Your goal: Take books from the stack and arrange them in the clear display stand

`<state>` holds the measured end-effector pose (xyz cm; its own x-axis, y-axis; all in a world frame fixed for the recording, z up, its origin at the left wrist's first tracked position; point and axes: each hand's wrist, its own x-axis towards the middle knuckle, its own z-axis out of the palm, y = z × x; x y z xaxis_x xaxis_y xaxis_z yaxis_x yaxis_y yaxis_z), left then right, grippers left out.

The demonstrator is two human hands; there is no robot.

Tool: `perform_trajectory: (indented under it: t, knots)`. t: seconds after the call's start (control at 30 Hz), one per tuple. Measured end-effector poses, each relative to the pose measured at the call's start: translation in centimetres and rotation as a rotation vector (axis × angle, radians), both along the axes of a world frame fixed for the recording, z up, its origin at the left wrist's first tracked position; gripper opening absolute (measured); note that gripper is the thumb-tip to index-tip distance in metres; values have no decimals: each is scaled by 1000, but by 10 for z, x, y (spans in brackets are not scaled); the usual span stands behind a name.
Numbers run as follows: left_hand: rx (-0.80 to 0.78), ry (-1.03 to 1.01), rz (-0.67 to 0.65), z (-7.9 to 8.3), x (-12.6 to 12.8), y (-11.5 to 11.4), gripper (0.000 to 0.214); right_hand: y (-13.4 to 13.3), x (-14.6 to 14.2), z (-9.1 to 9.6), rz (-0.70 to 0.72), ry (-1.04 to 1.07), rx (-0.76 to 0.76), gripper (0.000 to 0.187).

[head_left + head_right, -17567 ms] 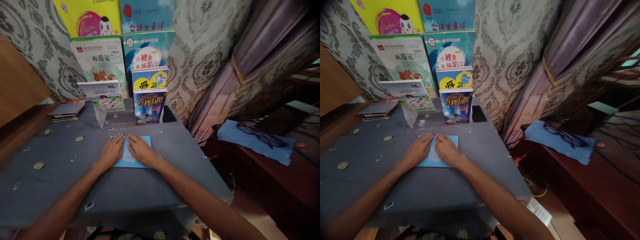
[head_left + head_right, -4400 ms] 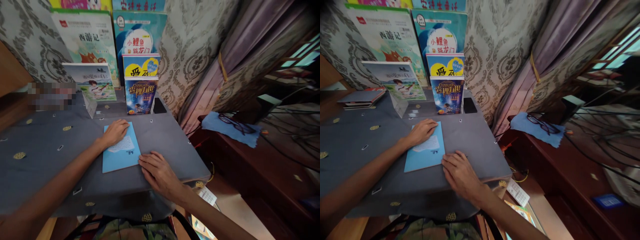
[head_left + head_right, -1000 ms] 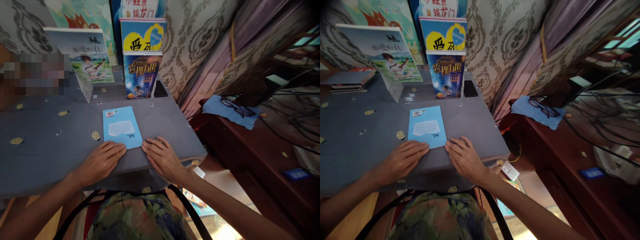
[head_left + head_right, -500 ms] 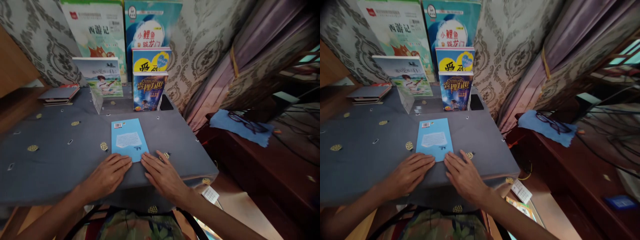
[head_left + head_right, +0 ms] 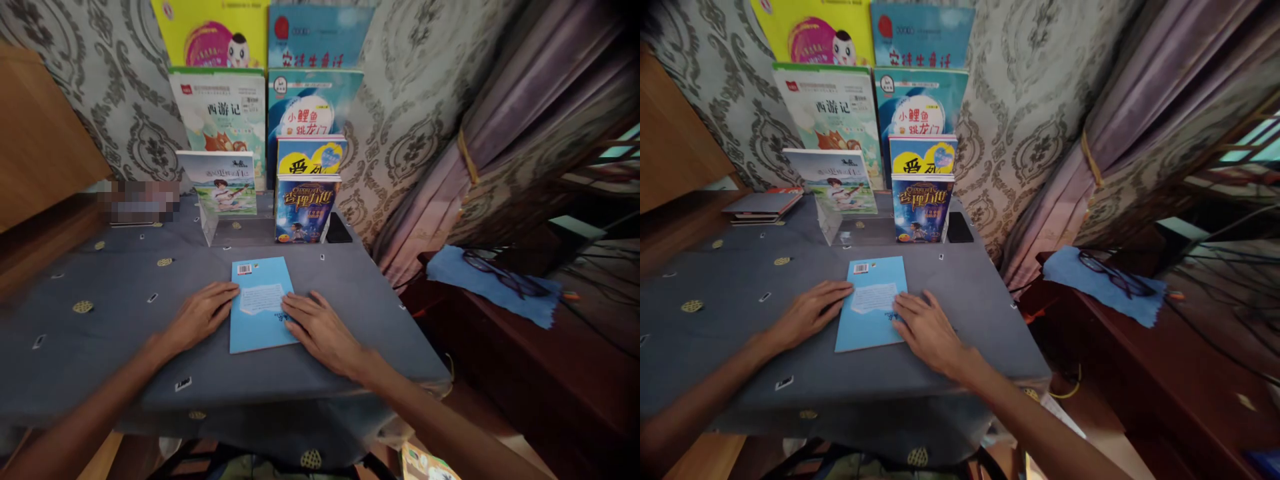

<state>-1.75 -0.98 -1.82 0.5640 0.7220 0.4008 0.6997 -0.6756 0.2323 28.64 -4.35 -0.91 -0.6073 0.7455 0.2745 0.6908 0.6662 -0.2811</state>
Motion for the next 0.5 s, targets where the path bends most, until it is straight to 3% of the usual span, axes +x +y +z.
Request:
perform_trajectory:
  t: [0.13, 0.27, 0.37, 0.5]
  knots:
    - [10, 7, 52, -10, -6, 35, 42, 48, -14, 2, -56, -51, -56, 40]
    - [15, 20, 55, -14, -8, 53, 44, 89, -24, -2, -136, -58, -60, 41]
    - [20, 16, 47, -15, -7, 55, 43, 103, -27, -9, -161, -39, -28, 44]
    - [38, 33, 33, -14, -5, 49, 42, 98, -26, -17, -144, -46, 29, 45]
